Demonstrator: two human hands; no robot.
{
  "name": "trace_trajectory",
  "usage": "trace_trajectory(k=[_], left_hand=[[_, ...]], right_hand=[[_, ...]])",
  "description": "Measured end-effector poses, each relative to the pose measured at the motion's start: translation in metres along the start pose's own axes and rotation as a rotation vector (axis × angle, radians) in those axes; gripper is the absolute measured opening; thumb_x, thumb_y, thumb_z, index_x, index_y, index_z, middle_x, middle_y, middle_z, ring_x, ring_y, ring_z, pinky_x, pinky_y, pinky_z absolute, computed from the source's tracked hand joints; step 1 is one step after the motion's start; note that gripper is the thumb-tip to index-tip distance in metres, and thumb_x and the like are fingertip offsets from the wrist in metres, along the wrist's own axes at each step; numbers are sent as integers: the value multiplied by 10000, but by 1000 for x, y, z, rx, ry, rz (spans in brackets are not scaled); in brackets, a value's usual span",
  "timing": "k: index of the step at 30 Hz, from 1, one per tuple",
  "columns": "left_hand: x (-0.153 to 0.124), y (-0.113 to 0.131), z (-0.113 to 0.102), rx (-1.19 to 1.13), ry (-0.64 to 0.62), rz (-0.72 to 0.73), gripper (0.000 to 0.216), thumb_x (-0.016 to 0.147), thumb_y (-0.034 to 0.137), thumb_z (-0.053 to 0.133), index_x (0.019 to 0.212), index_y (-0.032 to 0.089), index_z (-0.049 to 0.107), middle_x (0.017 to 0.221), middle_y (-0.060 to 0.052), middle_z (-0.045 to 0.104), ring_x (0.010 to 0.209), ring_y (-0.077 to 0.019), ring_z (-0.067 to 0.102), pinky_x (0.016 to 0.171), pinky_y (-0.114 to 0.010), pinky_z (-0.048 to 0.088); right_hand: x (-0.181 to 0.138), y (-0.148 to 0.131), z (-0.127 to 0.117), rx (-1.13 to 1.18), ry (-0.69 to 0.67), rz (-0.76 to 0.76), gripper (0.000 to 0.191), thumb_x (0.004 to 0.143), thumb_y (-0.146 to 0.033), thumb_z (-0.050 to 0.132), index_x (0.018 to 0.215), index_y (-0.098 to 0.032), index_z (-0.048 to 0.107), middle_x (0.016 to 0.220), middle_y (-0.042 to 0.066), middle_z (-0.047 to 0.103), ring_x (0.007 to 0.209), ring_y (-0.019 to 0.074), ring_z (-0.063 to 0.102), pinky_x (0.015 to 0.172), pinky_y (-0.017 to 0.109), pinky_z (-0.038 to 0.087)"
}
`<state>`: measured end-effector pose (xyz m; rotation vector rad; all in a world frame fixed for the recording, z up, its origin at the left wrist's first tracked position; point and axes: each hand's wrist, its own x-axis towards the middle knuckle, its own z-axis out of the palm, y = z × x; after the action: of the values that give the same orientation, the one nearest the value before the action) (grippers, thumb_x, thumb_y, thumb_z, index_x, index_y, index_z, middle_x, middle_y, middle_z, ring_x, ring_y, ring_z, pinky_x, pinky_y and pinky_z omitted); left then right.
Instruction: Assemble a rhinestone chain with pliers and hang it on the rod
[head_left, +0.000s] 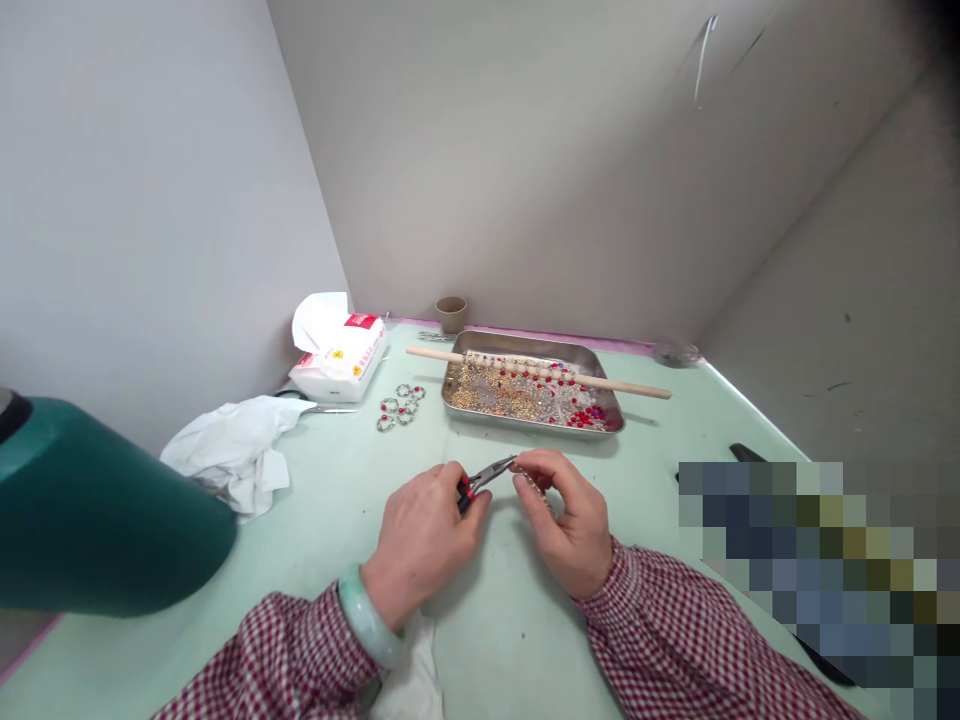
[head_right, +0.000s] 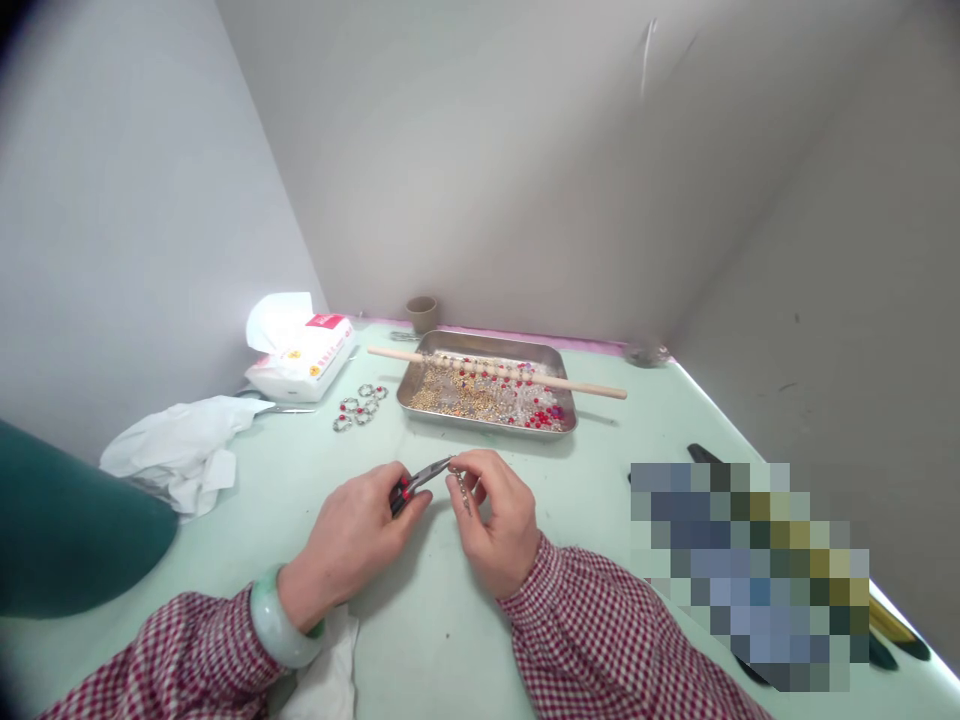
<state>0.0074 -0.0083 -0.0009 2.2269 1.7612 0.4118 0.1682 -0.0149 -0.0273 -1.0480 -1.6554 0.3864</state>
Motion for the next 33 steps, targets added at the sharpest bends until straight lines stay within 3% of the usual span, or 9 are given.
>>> trace_trajectory(k=[6,11,19,33], left_hand=[[-2,0,2,-126,-15,45,139,786,320,497,845,200,459,806,-30,574,724,-190,526,614,-285,330],[-2,0,3,-115,-31,56,48,773,229,461,813,203,454,821,-28,575,722,-178,525,615,-281,332],[-7,3,5,-6,4,34,161,792,349,496,798,208,419,744,-19,565,660,-192,528,573,-289,304],[-4,0,8,173,6,66,180,853,366,432,771,206,414,732,-22,594,652,-215,582,536,-290,269]], right_hand=[[-1,4,0,-23,40,42,201,838,-141,512,1021,-220,538,947,56,602,816,174,577,726,316,476],[-1,6,0,-35,43,38,194,838,-148,514,1019,-211,542,933,49,603,816,169,578,723,309,475],[0,6,0,-20,51,8,192,840,-124,501,1013,-194,543,926,42,590,819,153,564,703,283,459],[2,5,3,-29,52,63,86,842,-167,517,898,-172,582,800,34,604,709,143,560,647,265,450]])
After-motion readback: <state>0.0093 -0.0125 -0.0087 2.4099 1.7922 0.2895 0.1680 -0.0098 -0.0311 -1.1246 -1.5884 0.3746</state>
